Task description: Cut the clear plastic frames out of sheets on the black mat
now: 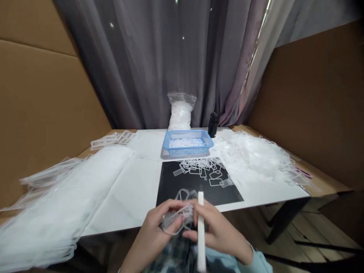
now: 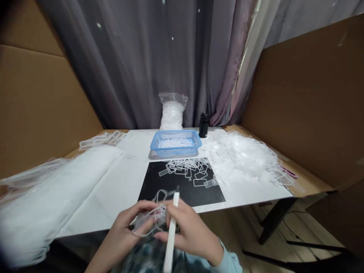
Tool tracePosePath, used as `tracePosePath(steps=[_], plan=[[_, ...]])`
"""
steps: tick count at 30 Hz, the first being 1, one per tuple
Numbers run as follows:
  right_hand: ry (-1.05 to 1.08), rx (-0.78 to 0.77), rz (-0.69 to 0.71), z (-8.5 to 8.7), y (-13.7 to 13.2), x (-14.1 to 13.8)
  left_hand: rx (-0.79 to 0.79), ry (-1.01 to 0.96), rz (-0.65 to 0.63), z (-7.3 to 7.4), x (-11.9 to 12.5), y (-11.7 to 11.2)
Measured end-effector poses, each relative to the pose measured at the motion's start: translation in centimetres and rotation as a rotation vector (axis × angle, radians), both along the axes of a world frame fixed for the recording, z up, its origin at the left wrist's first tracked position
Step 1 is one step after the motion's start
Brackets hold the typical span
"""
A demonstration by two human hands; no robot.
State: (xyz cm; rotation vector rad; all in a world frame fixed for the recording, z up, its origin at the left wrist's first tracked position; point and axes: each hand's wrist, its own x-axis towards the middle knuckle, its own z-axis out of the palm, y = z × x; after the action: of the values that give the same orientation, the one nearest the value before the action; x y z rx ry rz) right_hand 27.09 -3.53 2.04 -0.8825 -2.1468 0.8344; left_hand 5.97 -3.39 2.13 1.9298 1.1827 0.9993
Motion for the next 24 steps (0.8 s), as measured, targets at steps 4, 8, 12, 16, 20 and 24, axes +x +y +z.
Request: tracePosePath(steps=[4,8,12,16,20,24], plan=[[-0.057,-0.053,0.056,1.5,1.0,2.1,-0.048,0.024,0.007,-0.2,-0.9,-0.9],[-0.063,0.173,-0.277,5.4,4.6,8.9,0.003,0.053,0.037,-1.2,-2.6,-0.2],[-0.323,0.437,-0.72,9.2,9.8,17.1,0.06,-0.039,0.139,-2.0,-3.9,0.8],[-0.726,0.309,-0.725,11.3,13.7,22.0,0.102,-0.091,0.231,-0.6,-3.7,1.8],[-0.742,0.372,-0.735,14.0,14.7,21.4,0.205,-0.018,0.133,3.4,0.7,3.7],[-0.527,0.559,-0.722,17.7,13.6,17.2,0.278,0.292,-0.339,6.0,8.3,6.6]])
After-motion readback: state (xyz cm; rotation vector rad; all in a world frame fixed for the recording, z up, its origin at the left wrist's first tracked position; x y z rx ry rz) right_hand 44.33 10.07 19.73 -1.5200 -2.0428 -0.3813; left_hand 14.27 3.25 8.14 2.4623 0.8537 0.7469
